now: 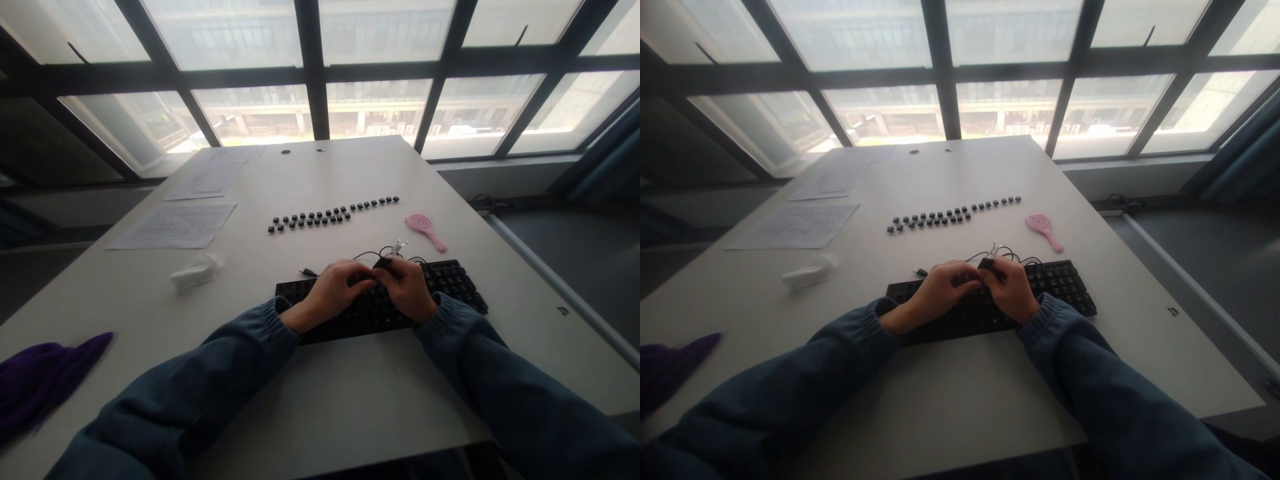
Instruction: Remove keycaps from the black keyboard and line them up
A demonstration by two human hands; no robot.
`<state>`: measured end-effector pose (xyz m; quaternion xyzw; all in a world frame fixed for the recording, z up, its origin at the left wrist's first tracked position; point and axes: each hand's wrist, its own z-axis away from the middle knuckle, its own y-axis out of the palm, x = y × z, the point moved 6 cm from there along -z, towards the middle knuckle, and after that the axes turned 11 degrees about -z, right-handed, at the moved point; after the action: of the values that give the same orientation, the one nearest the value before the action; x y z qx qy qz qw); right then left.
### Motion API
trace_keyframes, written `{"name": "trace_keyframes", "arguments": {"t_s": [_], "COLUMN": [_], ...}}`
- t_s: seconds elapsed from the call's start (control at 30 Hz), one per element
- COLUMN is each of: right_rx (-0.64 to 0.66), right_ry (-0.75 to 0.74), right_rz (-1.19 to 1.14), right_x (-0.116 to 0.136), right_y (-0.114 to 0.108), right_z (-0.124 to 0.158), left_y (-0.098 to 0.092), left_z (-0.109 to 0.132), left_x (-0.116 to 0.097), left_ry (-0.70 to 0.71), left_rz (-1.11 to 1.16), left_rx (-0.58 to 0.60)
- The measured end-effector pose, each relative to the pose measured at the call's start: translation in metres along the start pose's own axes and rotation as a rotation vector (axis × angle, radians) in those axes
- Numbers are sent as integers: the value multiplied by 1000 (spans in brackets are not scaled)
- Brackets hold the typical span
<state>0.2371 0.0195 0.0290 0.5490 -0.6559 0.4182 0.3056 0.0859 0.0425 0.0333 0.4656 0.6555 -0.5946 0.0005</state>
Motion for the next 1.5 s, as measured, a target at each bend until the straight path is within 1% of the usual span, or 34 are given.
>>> {"name": "trace_keyframes", "arguments": {"t_s": [0.27, 0.4, 0.5, 0.57, 0.63, 0.73, 0.8, 0.93, 1.0, 1.17, 1.5], "right_rx": [-50, -87, -113, -118, -109, -85, -60, -1, 9, -26, -67], "right_ry": [35, 26, 59, 94, 93, 20, -18, -49, -49, -11, 37], "right_rz": [9, 16, 10, -13, -34, -25, -16, -22, -29, -7, -27], "right_x": [2, 1, -1, -2, -2, 1, 1, 0, 0, -1, -2], "right_y": [3, 1, 0, 0, 1, 2, 3, 4, 4, 2, 1], "right_z": [3, 4, 4, 4, 4, 4, 3, 2, 1, 1, 3], "left_y": [3, 4, 4, 3, 1, -2, -2, 2, 4, 8, 8], "left_z": [1, 0, 0, 0, 0, 0, 0, 0, 0, -2, -2], "left_x": [-2, 0, 1, 1, 0, -3, -3, -2, -1, -1, 2], "left_ry": [-45, -101, -113, -102, -76, -41, -25, 8, 18, 13, -56], "left_rz": [191, 307, 338, 321, 255, 126, 92, 95, 103, 147, 163], "left_rx": [7, 18, 14, -2, -21, -37, -33, 2, 21, 65, 71]}}
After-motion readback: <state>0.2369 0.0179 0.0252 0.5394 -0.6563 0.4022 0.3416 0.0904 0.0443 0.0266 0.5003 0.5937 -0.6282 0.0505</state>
